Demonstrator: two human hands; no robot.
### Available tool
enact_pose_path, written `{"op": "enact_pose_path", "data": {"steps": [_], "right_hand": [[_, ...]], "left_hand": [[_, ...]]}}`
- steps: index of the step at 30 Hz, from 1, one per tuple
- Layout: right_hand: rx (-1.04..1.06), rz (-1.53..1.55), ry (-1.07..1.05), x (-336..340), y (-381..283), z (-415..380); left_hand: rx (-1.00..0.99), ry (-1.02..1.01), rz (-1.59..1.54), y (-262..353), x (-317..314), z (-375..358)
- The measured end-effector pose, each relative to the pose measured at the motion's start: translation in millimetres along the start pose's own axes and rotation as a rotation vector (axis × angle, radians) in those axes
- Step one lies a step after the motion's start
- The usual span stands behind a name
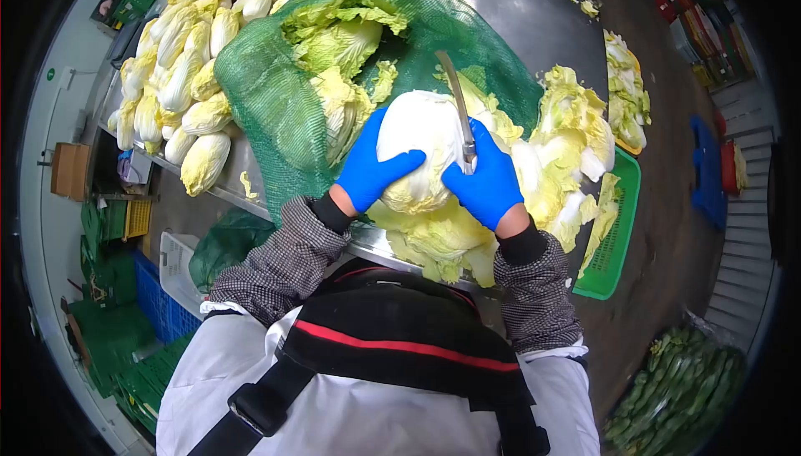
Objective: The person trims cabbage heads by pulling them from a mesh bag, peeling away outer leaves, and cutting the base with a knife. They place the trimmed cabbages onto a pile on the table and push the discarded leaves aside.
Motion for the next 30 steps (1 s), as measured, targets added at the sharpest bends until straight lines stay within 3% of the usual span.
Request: {"op": "enact_pose_path", "data": {"steps": [2, 3, 4, 5, 6, 7, 9, 11, 15, 16, 17, 18, 19, 22, 23, 25, 26, 27, 29, 30], "right_hand": [[0.03, -0.007, 0.022, 18, 7, -4], [-0.075, 0.144, -0.044, 24, 13, -7], [-0.182, 0.296, -0.112, 29, 21, -11], [-0.143, 0.428, -0.157, 36, 30, -8], [-0.152, 0.591, -0.127, 41, 52, -2], [-0.158, 0.752, -0.099, 47, 57, 2], [-0.374, 0.212, -0.124, 51, 86, -9], [0.159, -0.578, 0.097, 59, 76, -11], [0.151, -0.317, 0.197, 68, 35, -16], [-0.001, -0.015, 0.108, 64, 28, -17], [-0.151, 0.284, 0.017, 55, 25, -17], [-0.213, 0.282, -0.058, 46, 25, -16], [-0.212, 0.277, -0.056, 46, 30, -10], [-0.183, 0.898, -0.107, 29, 32, 6], [-0.182, 0.893, -0.112, 26, 34, 8], [-0.828, 1.466, 0.223, 8, 30, -4], [-0.851, 1.485, 0.259, -3, 25, -1], [-0.851, 1.482, 0.249, -9, 34, 2], [-0.189, 0.759, -0.014, -10, 31, 18], [-0.164, 0.609, -0.015, -10, 12, 15]], "left_hand": [[0.063, -0.178, -0.231, 3, -19, -2], [0.063, -0.186, -0.232, 4, -21, -4], [0.314, -0.283, -0.491, -6, -31, -12], [0.568, -0.372, -0.748, -13, -44, -25], [0.694, -0.316, -0.864, -27, -46, -33], [0.692, -0.315, -0.863, -32, -49, -33], [0.766, -0.34, -1.112, -31, -61, -33], [0.744, -0.296, -1.038, -30, -63, -32], [0.718, -0.28, -0.88, -30, -64, -27], [0.717, -0.278, -0.88, -27, -66, -27], [0.541, -0.296, -0.78, -14, -66, -21], [0.368, -0.314, -0.68, -1, -66, -16], [0.367, -0.316, -0.685, 1, -62, -15], [0.293, -0.386, -0.669, 21, -42, -11], [0.289, -0.382, -0.674, 25, -36, -9], [0.331, -0.321, -0.717, 25, -23, -2], [0.307, -0.155, -0.578, 11, -5, 0], [0.302, -0.146, -0.578, 16, -3, -1], [0.292, -0.054, -0.338, 21, 4, -3], [0.134, -0.159, -0.376, 22, 1, 4]]}}
Point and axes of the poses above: each hand's wrist, its own z-axis towards the middle knuckle, its own x-axis out of the back of the hand, y = z × x, the point moved 8 cm from there along z, towards the middle knuckle, and after that the axes turned 9 degrees about y, right-handed, at the moved point
